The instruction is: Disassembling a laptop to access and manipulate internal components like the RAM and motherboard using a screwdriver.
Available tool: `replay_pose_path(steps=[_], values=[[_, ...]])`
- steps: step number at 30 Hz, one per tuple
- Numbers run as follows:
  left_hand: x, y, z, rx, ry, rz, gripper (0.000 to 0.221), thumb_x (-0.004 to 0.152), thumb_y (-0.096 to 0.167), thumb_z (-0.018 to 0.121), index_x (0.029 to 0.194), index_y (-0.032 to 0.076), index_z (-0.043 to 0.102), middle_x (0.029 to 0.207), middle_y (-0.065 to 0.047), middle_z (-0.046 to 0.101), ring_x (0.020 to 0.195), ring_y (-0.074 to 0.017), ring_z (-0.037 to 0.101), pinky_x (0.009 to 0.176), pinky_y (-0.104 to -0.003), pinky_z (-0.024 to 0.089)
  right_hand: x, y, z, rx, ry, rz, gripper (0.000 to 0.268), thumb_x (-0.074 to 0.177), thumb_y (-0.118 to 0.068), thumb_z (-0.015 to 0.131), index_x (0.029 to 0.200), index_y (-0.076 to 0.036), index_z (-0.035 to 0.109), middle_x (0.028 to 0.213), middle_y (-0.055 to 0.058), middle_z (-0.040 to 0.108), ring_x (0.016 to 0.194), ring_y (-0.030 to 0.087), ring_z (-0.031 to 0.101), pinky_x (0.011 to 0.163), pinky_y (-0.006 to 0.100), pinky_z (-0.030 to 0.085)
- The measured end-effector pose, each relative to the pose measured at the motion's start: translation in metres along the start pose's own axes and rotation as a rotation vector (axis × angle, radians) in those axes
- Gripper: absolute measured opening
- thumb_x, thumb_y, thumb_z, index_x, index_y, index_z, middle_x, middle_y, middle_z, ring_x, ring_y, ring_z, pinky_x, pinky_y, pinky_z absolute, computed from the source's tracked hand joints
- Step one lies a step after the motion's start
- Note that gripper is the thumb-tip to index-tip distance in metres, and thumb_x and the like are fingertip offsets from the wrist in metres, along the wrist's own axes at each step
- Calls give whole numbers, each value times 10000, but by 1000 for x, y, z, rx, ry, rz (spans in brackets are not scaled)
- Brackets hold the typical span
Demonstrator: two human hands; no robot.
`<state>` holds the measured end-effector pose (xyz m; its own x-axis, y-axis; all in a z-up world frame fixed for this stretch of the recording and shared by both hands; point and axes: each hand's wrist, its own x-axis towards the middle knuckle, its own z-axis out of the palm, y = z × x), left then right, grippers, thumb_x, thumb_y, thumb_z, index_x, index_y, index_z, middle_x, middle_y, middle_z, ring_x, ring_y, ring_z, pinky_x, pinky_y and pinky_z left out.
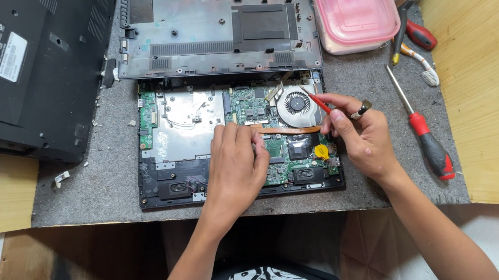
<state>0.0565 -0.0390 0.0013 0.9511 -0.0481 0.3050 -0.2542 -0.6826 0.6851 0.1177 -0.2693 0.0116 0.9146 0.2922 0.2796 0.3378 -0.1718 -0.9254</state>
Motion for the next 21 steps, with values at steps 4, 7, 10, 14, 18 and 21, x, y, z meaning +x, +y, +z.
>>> replay_pose_path(steps=[4, 7, 10, 14, 18, 21], values=[[3, 0, -14, -117, -16, -31, 69, 917, 26, 537, 876, 34, 591, 793, -36, 428, 843, -243, 452, 701, -389, 429, 0, 0, 0, -7, -10, -6, 326, 1062, -79, 500, 1330, 9, 663, 717, 144, 671, 690, 159, 564, 714, 293, 525], [5, -4, -31, -329, -35, -213, 112, 944, 75, 490, 885, 60, 584, 817, -44, 449, 826, -225, 445, 725, -365, 455, 1, -2, 1, -37, -25, -9, 322, 1054, -87, 521, 1323, 7, 669, 709, 155, 683, 672, 173, 572, 704, 306, 523], [2, -19, -35, -418, 33, -183, 152, 1003, 113, 520, 875, 53, 576, 781, -59, 448, 777, -195, 487, 658, -358, 466, 2, -4, 2, -59, -62, -50, 304, 1030, -70, 543, 1284, -3, 695, 691, 118, 689, 652, 153, 544, 696, 293, 491], [1, -16, -37, -563, 36, -190, 132, 1034, 165, 520, 950, 80, 575, 821, -59, 457, 752, -171, 485, 657, -369, 498, 2, -11, 2, -131, -148, -105, 266, 977, -88, 597, 1193, -40, 746, 643, 85, 710, 608, 159, 563, 688, 279, 481], [0, -12, -40, -648, 52, -222, 157, 1061, 205, 466, 1003, 77, 536, 996, -164, 614, 854, -231, 610, 715, -405, 564, 2, -16, 7, -282, -257, -237, 258, 954, -112, 605, 1134, -111, 789, 607, 56, 670, 591, 158, 538, 758, 295, 450], [1, -12, -42, -647, 58, -219, 126, 1061, 181, 469, 994, 83, 512, 1073, -152, 704, 982, -251, 694, 764, -378, 584, 0, 2, 0, -356, -352, -295, 278, 968, -158, 563, 1140, -138, 780, 731, 34, 726, 643, 201, 602, 797, 320, 394]])
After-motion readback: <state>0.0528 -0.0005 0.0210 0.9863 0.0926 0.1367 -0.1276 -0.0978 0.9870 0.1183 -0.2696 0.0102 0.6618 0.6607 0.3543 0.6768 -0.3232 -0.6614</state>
